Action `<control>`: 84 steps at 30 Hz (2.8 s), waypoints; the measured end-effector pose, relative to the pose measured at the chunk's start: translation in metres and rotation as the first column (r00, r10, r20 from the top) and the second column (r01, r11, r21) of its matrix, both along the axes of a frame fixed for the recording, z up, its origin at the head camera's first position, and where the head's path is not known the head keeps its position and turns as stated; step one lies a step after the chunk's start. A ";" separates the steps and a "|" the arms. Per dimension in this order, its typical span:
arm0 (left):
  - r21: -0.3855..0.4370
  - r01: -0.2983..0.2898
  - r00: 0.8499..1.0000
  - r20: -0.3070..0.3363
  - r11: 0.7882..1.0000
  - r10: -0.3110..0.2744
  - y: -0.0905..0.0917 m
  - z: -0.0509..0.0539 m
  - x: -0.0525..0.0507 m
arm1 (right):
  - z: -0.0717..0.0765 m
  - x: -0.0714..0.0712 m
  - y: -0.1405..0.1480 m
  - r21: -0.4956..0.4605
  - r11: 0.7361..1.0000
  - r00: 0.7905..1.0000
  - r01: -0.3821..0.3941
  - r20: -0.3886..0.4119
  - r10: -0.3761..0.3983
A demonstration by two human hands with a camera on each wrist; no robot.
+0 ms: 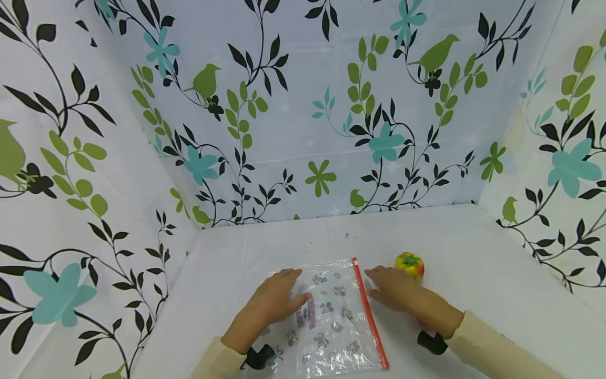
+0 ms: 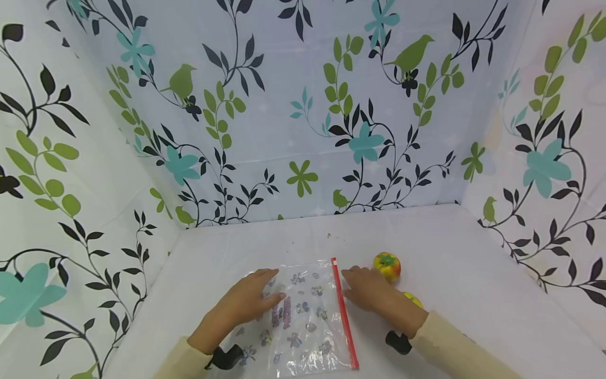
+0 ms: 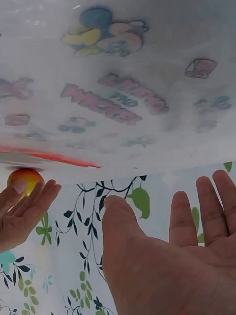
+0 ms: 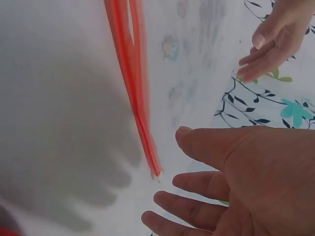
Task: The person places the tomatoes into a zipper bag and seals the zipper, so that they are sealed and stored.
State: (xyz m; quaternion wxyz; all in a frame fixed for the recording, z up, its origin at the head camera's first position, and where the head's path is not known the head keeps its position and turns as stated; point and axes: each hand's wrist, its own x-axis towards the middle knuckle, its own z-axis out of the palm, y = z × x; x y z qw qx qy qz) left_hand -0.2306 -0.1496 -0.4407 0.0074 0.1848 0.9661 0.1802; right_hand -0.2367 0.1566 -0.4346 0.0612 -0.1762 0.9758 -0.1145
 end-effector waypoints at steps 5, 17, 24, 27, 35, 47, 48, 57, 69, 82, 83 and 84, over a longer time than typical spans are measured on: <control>-0.007 0.027 0.999 0.027 1.000 -0.027 0.015 0.001 0.001 | -0.009 0.002 -0.001 0.006 1.000 1.000 -0.008 0.025 0.008; -0.069 0.114 0.990 0.089 0.991 -0.107 0.047 -0.013 -0.004 | -0.020 0.008 0.001 -0.033 0.999 0.999 -0.014 0.030 0.015; -0.151 0.175 0.983 0.091 0.973 -0.162 0.060 -0.025 -0.010 | -0.022 0.009 -0.003 -0.021 1.000 0.999 0.007 0.039 -0.006; -0.186 0.178 0.983 0.068 0.966 -0.169 0.063 -0.028 -0.010 | -0.023 0.009 -0.003 -0.020 1.000 0.999 0.003 0.040 -0.002; -0.217 0.162 0.987 0.041 0.963 -0.157 0.067 -0.025 -0.007 | -0.022 0.011 -0.003 -0.014 1.000 0.998 0.008 0.066 -0.007; -0.238 0.152 0.988 0.033 0.959 -0.149 0.072 -0.022 -0.007 | -0.021 0.012 0.000 -0.028 0.999 0.997 -0.033 0.069 0.035; -0.240 0.150 0.989 0.035 0.959 -0.146 0.073 -0.022 -0.007 | -0.021 0.012 0.000 -0.028 0.999 0.997 -0.033 0.070 0.035; -0.239 0.147 0.989 0.025 0.960 -0.145 0.073 -0.023 -0.009 | -0.025 0.011 0.001 -0.042 0.999 0.998 -0.025 0.050 0.027; -0.277 0.058 0.998 -0.003 0.959 -0.061 0.097 -0.025 -0.016 | -0.026 0.013 0.000 -0.059 0.998 0.998 -0.026 0.059 0.029; -0.471 -0.042 0.983 0.140 0.881 0.122 0.143 -0.002 -0.030 | -0.029 0.011 0.000 -0.070 0.998 0.997 -0.008 0.079 0.014; -0.480 -0.048 0.980 0.148 0.876 0.135 0.145 -0.002 -0.030 | -0.029 0.011 0.000 -0.068 0.998 0.997 -0.007 0.080 0.013; -0.488 -0.053 0.978 0.149 0.871 0.143 0.147 -0.001 -0.030 | -0.030 0.011 0.000 -0.068 0.998 0.997 -0.009 0.080 0.014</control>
